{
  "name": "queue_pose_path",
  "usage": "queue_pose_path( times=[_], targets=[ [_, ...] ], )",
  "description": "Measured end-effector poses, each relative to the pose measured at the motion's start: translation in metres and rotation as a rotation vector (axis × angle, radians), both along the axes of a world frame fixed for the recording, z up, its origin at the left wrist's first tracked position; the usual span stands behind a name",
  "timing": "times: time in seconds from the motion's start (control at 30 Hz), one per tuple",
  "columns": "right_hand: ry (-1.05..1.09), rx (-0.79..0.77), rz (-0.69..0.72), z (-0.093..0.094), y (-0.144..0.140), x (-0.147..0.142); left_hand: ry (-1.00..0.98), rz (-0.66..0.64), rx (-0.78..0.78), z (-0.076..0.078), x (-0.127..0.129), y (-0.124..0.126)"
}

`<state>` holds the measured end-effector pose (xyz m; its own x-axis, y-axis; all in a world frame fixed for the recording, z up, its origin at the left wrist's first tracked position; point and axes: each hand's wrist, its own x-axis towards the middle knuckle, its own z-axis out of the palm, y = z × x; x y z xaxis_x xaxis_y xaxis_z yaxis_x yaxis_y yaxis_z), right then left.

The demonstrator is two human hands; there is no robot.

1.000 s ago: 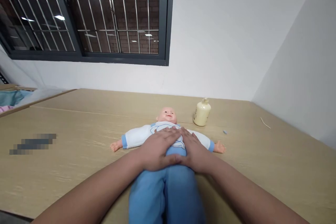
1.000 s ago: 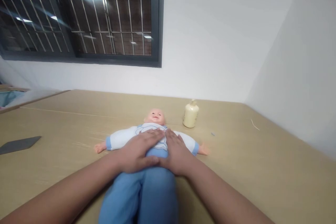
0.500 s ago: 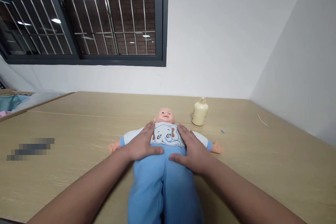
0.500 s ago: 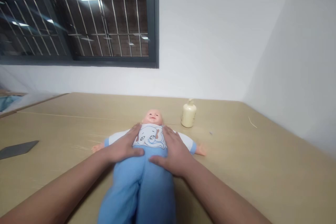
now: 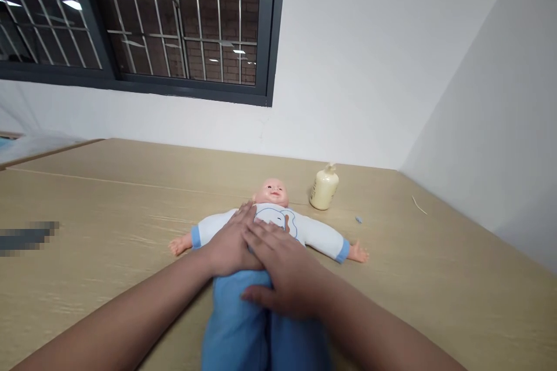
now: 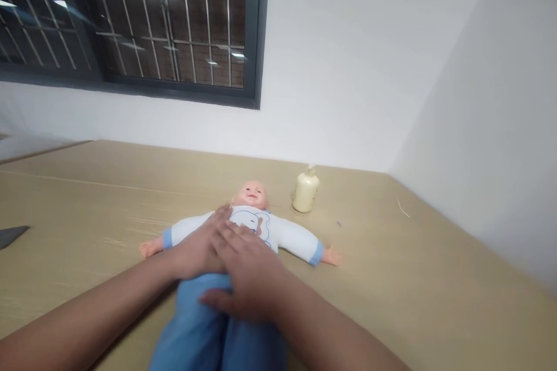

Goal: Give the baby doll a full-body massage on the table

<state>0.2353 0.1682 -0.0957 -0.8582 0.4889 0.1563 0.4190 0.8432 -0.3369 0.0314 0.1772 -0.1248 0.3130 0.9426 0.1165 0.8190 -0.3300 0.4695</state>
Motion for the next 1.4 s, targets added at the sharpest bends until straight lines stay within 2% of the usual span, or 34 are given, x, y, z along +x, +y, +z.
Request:
queue_pose_path(
  times=[0.17,0.23,0.43,0.53,0.6,0.67,0.8,0.83,0.9,0.97,1.03,1.13,1.23,1.3,1.4],
  targets=[
    [0.038,-0.108,-0.24,-0.012,0.039,0.026,-0.077,0.048,-0.021,0.01,0.004,-0.007],
    [0.064,-0.161,-0.288,-0.016,0.053,0.041,-0.087,0.06,-0.044,0.014,0.004,-0.009],
    [0.108,-0.383,-0.191,-0.005,0.068,0.068,-0.097,0.073,-0.086,0.014,0.0,-0.008],
    [0.132,-0.491,-0.155,0.001,0.069,0.069,-0.108,0.073,-0.045,0.013,-0.002,-0.009],
    [0.155,-0.509,-0.159,0.001,0.07,0.069,-0.085,0.051,0.007,0.016,-0.001,-0.012],
    [0.179,-0.501,-0.174,-0.002,0.071,0.067,-0.057,-0.059,0.073,0.023,0.005,-0.02],
    [0.204,-0.465,-0.209,-0.007,0.071,0.065,-0.063,-0.492,0.114,0.037,0.026,-0.04],
    [0.199,-0.465,-0.214,-0.007,0.071,0.064,-0.067,-0.555,0.115,0.038,0.031,-0.044],
    [0.188,-0.486,-0.209,-0.007,0.072,0.064,-0.054,-0.589,0.099,0.039,0.039,-0.049],
    [0.184,-0.512,-0.192,-0.007,0.072,0.064,-0.04,-0.523,0.091,0.036,0.041,-0.048],
    [0.193,-0.526,-0.178,-0.006,0.073,0.064,-0.039,-0.401,0.096,0.032,0.038,-0.042],
    [0.187,-0.556,-0.178,-0.004,0.072,0.063,-0.053,-0.193,0.09,0.027,0.027,-0.029],
    [0.174,-0.579,-0.187,-0.002,0.069,0.062,-0.064,-0.03,0.021,0.022,0.013,-0.016],
    [0.18,-0.567,-0.191,-0.001,0.068,0.062,-0.061,0.052,-0.039,0.019,0.006,-0.009],
    [0.184,-0.524,-0.196,-0.003,0.069,0.063,-0.061,0.095,-0.08,0.016,0.001,-0.004]
  ],
)
